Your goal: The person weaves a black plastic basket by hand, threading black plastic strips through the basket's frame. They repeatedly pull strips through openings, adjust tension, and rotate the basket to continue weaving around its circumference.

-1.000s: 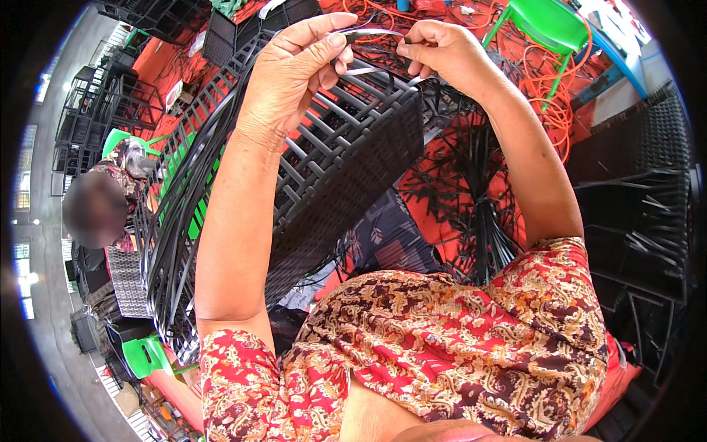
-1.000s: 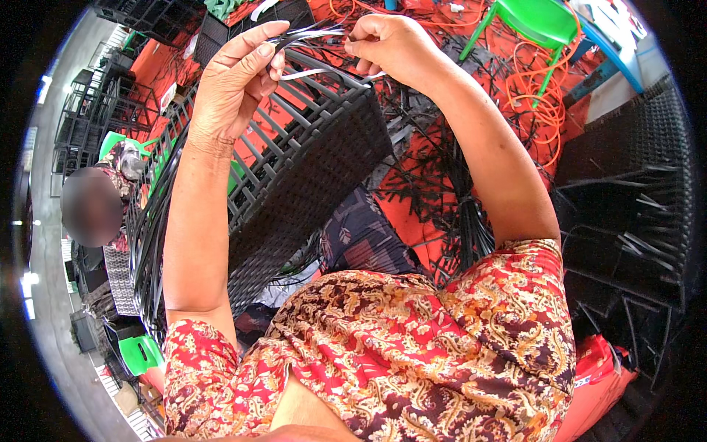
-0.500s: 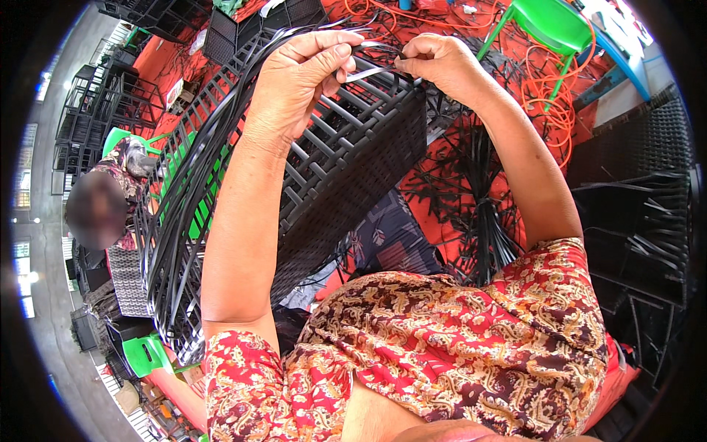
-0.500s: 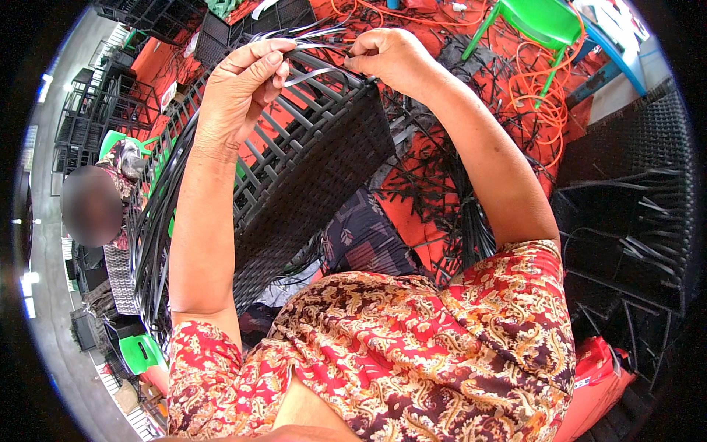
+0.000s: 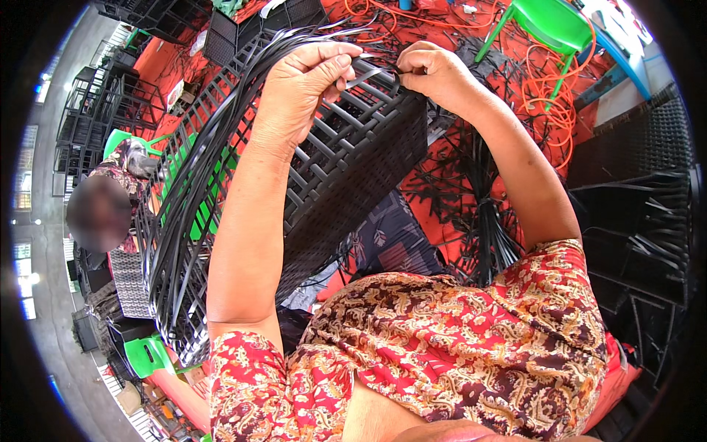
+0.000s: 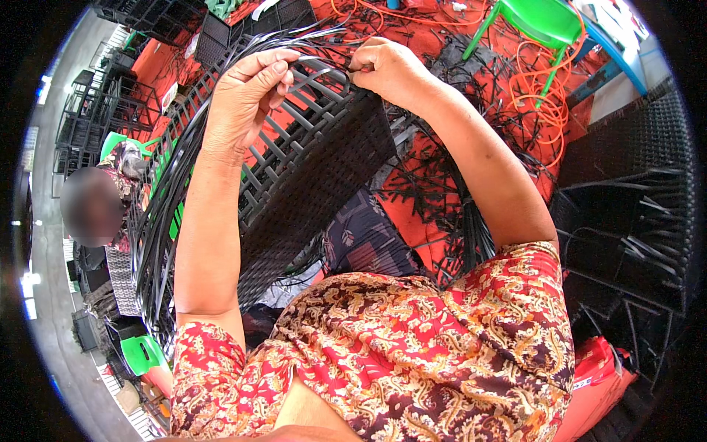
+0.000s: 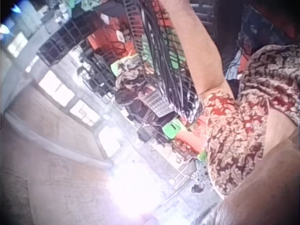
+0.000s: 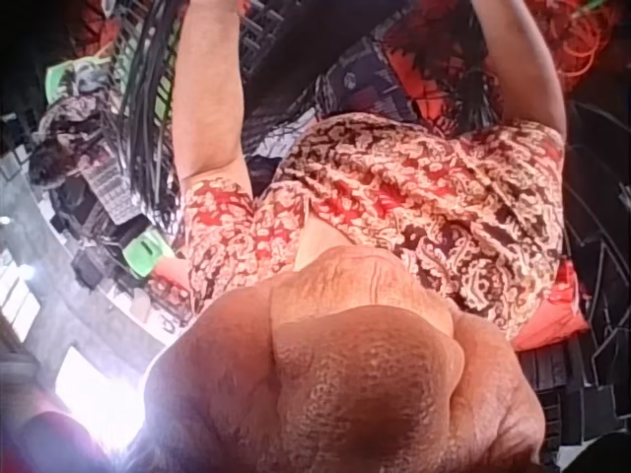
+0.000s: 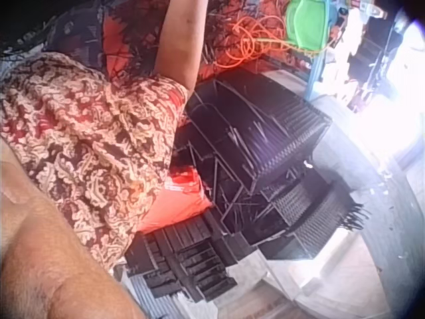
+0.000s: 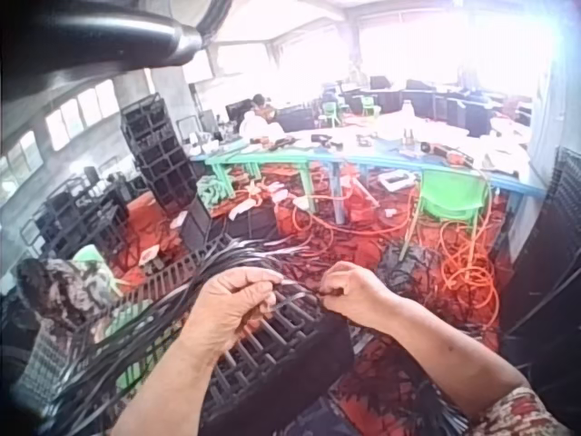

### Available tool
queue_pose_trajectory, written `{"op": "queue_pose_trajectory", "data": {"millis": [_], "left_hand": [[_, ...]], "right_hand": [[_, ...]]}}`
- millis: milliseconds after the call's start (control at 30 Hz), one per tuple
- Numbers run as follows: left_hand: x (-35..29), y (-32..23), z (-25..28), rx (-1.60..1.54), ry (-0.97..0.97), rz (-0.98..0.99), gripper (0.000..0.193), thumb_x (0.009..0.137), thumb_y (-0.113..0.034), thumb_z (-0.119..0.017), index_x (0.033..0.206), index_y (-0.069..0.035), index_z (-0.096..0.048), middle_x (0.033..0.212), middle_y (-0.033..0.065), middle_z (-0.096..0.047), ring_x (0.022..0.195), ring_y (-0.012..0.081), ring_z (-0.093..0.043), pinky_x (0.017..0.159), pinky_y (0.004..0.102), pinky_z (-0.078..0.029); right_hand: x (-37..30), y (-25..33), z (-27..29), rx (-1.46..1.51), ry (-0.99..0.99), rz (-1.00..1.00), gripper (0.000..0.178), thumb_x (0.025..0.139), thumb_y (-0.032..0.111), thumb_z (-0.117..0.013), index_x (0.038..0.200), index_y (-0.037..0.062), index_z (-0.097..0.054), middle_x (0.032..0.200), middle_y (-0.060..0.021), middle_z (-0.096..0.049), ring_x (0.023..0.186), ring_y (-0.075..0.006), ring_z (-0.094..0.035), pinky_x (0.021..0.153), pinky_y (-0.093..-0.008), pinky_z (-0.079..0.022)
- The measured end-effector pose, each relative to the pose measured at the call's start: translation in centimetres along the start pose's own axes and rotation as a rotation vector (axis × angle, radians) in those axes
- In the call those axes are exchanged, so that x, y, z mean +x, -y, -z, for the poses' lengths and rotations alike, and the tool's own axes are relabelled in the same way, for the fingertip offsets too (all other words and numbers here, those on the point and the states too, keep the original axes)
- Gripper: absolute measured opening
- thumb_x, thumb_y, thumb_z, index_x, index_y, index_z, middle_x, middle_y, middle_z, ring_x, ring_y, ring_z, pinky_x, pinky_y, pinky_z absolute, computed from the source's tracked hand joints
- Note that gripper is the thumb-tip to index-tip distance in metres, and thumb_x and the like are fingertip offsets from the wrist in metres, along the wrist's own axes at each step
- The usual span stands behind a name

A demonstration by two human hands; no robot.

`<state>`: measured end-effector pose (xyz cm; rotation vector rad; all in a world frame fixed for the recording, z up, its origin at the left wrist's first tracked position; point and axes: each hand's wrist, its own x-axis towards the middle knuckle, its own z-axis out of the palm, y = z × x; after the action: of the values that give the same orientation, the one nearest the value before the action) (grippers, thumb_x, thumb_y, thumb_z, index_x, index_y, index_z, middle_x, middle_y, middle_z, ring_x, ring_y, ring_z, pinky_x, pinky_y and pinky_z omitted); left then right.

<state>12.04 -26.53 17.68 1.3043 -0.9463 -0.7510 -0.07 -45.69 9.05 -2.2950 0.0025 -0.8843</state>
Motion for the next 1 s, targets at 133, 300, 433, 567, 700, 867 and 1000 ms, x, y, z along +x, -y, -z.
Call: {"op": "queue_pose_trajectory", "data": {"millis": [133, 300, 433, 567, 700, 867, 1000], "left_hand": [[-0.2, 1.3, 0.1, 0.064, -0.016, 0.072, 0.017, 0.087, -0.01, -0.062, 0.102, -0.004, -0.066, 0.075, -0.0009, -0.063, 0.064, 0.0038, -0.055, 0.053, 0.0157, -0.043], [0.7, 2.3, -0.9, 0.054, -0.008, 0.085, 0.016, 0.087, -0.01, -0.063, 0.101, -0.004, -0.067, 0.077, -0.0001, -0.065, 0.064, 0.0039, -0.056, 0.053, 0.016, -0.043], [1.0, 2.6, -1.1, 0.032, 0.014, 0.1, 0.017, 0.087, -0.01, -0.062, 0.101, -0.003, -0.067, 0.077, 0.0004, -0.064, 0.064, 0.004, -0.055, 0.053, 0.0155, -0.042], [0.9, 2.3, -1.7, 0.067, -0.033, 0.12, 0.017, 0.087, -0.01, -0.062, 0.102, -0.003, -0.067, 0.077, 0.0005, -0.064, 0.064, 0.0039, -0.055, 0.053, 0.0149, -0.041], [0.7, 2.3, -1.2, 0.075, -0.053, 0.1, 0.018, 0.088, -0.012, -0.062, 0.103, -0.003, -0.066, 0.078, 0.0005, -0.064, 0.064, 0.0036, -0.054, 0.053, 0.0148, -0.041], [1.1, 2.8, -1.4, 0.047, -0.027, 0.103, 0.02, 0.089, -0.015, -0.06, 0.104, -0.003, -0.066, 0.081, 0.0008, -0.065, 0.067, 0.0038, -0.055, 0.055, 0.0148, -0.042], [1.1, 4.0, -1.6, -0.004, -0.031, 0.018, 0.03, 0.091, -0.019, -0.059, 0.115, -0.002, -0.06, 0.094, 0.0033, -0.065, 0.079, 0.006, -0.056, 0.065, 0.0183, -0.045]], "right_hand": [[-1.0, 1.6, 2.5, 0.229, -0.143, -0.26, 0.027, 0.08, 0.023, -0.069, 0.103, 0.0091, -0.066, 0.088, -0.0017, -0.062, 0.08, -0.0125, -0.057, 0.075, -0.0259, -0.046], [-7.1, -0.9, -0.4, 0.673, -0.312, -0.591, 0.018, 0.089, 0.013, -0.056, 0.1, 0.0028, -0.066, 0.089, 0.0015, -0.066, 0.074, -0.0056, -0.055, 0.064, -0.0194, -0.043], [-6.2, 0.2, -3.7, 0.883, -0.34, -0.547, 0.026, 0.092, 0.01, -0.049, 0.111, -0.0007, -0.062, 0.102, -0.0039, -0.064, 0.092, -0.0118, -0.058, 0.086, -0.0247, -0.044], [-4.8, -1.4, -4.3, 0.742, -0.14, -0.536, 0.025, 0.09, 0.009, -0.05, 0.111, -0.0019, -0.06, 0.101, -0.0024, -0.064, 0.093, -0.0104, -0.057, 0.085, -0.025, -0.044], [-4.3, -2.2, -3.3, 0.977, -0.036, -0.572, 0.024, 0.088, 0.005, -0.052, 0.11, 0.0001, -0.061, 0.099, -0.0003, -0.063, 0.09, -0.0086, -0.056, 0.084, -0.0231, -0.043], [-4.6, -3.5, -2.9, 1.132, -0.036, -0.579, 0.02, 0.084, 0.007, -0.062, 0.104, 0.0029, -0.063, 0.097, -0.001, -0.065, 0.088, -0.0097, -0.059, 0.084, -0.0247, -0.045], [-4.6, -4.8, -3.4, 1.132, -0.075, -0.597, 0.017, 0.083, 0.007, -0.063, 0.1, 0.0027, -0.064, 0.093, -0.0009, -0.064, 0.085, -0.01, -0.058, 0.082, -0.0242, -0.044]]}}
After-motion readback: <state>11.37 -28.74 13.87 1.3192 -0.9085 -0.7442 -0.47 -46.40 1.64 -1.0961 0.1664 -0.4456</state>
